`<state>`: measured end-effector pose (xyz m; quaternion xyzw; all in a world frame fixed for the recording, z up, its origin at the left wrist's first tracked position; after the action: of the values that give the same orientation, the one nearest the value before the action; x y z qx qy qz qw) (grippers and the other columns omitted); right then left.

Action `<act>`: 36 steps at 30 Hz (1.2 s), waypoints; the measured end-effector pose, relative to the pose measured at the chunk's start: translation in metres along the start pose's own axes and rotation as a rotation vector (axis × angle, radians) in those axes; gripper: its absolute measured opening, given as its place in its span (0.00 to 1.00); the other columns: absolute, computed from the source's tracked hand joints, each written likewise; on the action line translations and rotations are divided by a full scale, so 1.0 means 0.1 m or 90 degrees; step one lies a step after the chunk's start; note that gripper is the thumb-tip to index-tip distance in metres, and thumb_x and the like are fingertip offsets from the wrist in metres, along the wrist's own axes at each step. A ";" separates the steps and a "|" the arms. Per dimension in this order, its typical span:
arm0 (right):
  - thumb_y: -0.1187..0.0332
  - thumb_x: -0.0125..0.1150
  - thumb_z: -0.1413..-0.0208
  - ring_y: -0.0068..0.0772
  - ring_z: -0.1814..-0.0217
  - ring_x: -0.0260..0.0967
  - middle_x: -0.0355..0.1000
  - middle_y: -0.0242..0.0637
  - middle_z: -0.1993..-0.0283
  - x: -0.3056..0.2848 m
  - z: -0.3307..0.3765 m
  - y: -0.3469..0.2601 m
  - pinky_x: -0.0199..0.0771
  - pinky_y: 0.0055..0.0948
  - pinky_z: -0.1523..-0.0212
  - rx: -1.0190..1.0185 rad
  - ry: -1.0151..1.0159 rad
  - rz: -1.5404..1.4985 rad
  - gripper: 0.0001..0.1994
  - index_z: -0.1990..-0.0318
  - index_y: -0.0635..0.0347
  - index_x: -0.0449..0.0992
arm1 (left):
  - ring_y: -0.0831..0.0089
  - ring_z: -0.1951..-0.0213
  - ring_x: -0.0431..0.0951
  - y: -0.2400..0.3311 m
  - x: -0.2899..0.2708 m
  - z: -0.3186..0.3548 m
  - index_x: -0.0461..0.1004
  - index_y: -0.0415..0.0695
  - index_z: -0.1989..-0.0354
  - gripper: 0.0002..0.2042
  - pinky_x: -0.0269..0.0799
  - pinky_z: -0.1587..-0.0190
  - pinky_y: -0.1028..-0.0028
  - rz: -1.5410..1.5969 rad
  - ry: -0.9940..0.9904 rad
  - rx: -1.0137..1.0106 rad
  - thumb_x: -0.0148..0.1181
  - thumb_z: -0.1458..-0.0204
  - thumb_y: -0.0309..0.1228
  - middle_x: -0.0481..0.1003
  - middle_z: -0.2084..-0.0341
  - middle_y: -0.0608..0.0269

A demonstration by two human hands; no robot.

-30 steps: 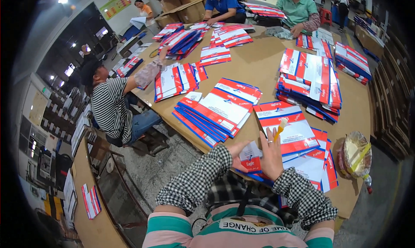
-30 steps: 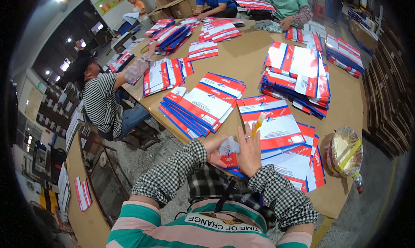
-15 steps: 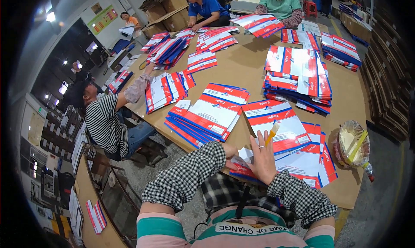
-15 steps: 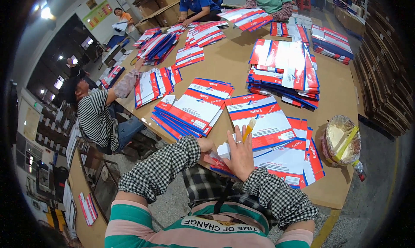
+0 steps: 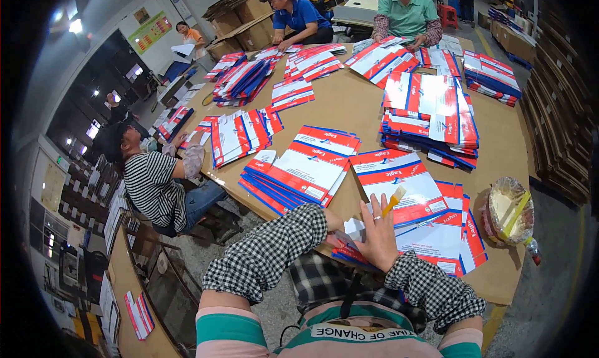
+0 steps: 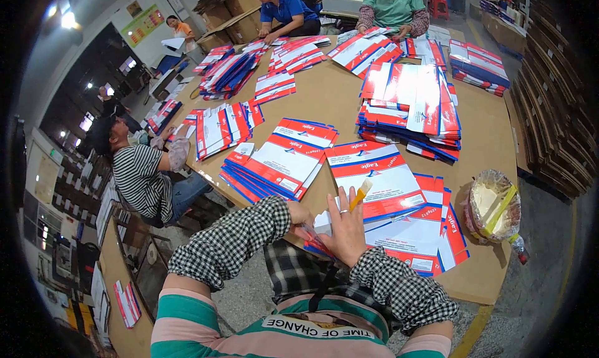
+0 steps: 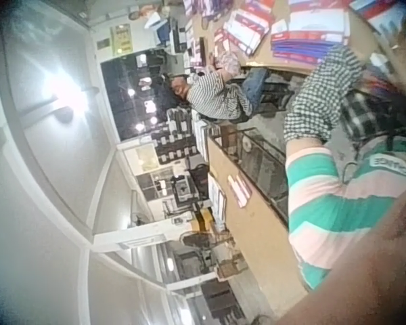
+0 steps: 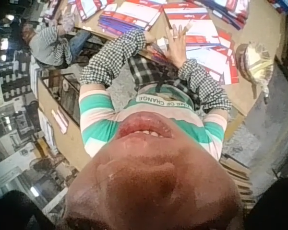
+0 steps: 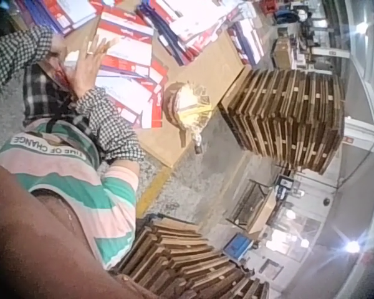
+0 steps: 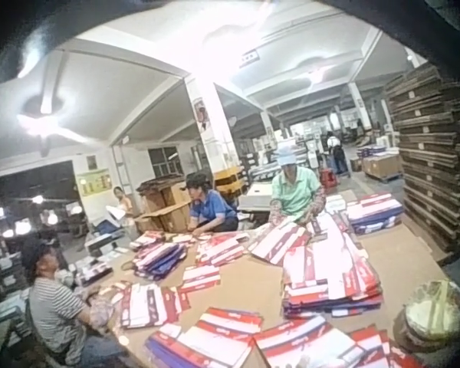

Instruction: Applying glue with a brush to paper packaging materials and folding them at a factory table.

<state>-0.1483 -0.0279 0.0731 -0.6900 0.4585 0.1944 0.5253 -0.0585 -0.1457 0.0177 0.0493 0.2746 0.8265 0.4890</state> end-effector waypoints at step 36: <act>0.62 0.73 0.69 0.62 0.30 0.32 0.41 0.57 0.34 0.08 -0.01 0.10 0.34 0.59 0.36 0.081 0.023 0.018 0.46 0.40 0.63 0.53 | 0.59 0.68 0.77 0.02 -0.18 -0.07 0.66 0.40 0.61 0.21 0.74 0.69 0.66 -0.298 0.383 0.165 0.65 0.67 0.23 0.74 0.71 0.51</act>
<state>-0.1530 -0.0320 0.0622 -0.6522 0.4888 0.1595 0.5570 -0.0537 -0.1644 0.0159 -0.1976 0.5110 0.6287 0.5519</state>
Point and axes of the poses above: each hand's wrist, its own z-axis away from the middle knuckle, its own x-axis out of the palm, y = z × x, the point moved 6 cm from there along -z, towards the middle knuckle
